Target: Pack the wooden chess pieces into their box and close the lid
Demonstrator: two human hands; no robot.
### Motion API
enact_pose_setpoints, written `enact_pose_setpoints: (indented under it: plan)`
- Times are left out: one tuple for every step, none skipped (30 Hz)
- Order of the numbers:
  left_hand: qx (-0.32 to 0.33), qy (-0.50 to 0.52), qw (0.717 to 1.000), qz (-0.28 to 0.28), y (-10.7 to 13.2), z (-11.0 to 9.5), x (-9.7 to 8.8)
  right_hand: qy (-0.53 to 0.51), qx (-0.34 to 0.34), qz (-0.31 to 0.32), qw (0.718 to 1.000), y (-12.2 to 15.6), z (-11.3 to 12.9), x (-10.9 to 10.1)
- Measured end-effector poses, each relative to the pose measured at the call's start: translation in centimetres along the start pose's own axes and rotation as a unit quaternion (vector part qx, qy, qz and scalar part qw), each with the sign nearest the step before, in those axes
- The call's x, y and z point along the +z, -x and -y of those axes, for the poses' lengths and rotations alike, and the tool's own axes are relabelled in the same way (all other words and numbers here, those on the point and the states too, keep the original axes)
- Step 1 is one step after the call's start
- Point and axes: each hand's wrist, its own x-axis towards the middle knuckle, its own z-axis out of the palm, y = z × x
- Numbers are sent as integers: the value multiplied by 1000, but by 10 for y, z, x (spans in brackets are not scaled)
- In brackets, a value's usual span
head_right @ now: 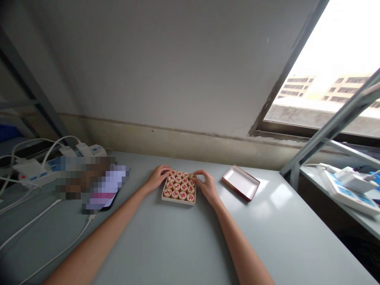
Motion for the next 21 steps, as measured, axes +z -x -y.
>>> enact_pose_setpoints:
  plan:
    - [-1,-2,1000,1,0,0,0,-11,-2,-13,1000,0,1,-1]
    - [-2,-4,1000,1,0,-1,0,-23,-3,-33,999,-1,0,-3]
    - [-2,-5,1000,1,0,-1,0,-33,-1,-56,998,-2,-1,-5]
    - [-2,-5,1000,0,0,-1,0,-39,6,-70,997,-3,-3,-8]
    - [0,-5,1000,-1,0,-1,0,-36,18,-69,997,-3,-5,-11]
    - [1,-5,1000,-2,0,-1,0,-19,33,-52,998,-3,-8,-15]
    - [3,-4,1000,-3,0,-1,0,16,48,-30,998,-2,-11,-18]
    - [3,-4,1000,-4,0,-1,1,70,57,-17,996,-1,-13,-21]
    - [2,-4,1000,-5,-1,-1,1,135,58,-17,989,1,-13,-23]
    - [2,-5,1000,-5,-1,-1,1,201,46,-30,978,3,-12,-24]
    - [2,-5,1000,-5,-1,-1,1,259,24,-51,964,5,-9,-24]
    - [3,-5,1000,-4,0,-1,0,301,-5,-68,951,6,-5,-24]
    - [3,-5,1000,-3,0,-2,0,325,-36,-69,942,8,1,-23]
    - [3,-3,1000,-3,0,-2,0,337,-62,-53,938,9,7,-22]
    - [2,0,1000,-3,0,-3,0,340,-82,-26,936,10,12,-21]
    - [0,3,1000,-3,0,-3,0,339,-94,4,936,11,17,-21]
    - [-1,6,1000,-4,1,-4,0,335,-99,34,937,11,20,-20]
    - [-2,8,1000,-5,1,-4,0,327,-97,59,938,12,22,-20]
    - [-3,9,1000,-6,1,-4,0,316,-90,76,941,12,23,-19]
    - [-2,9,1000,-7,1,-3,0,301,-79,84,947,12,23,-19]
    - [-2,8,1000,-8,1,-3,1,281,-64,86,954,12,22,-19]
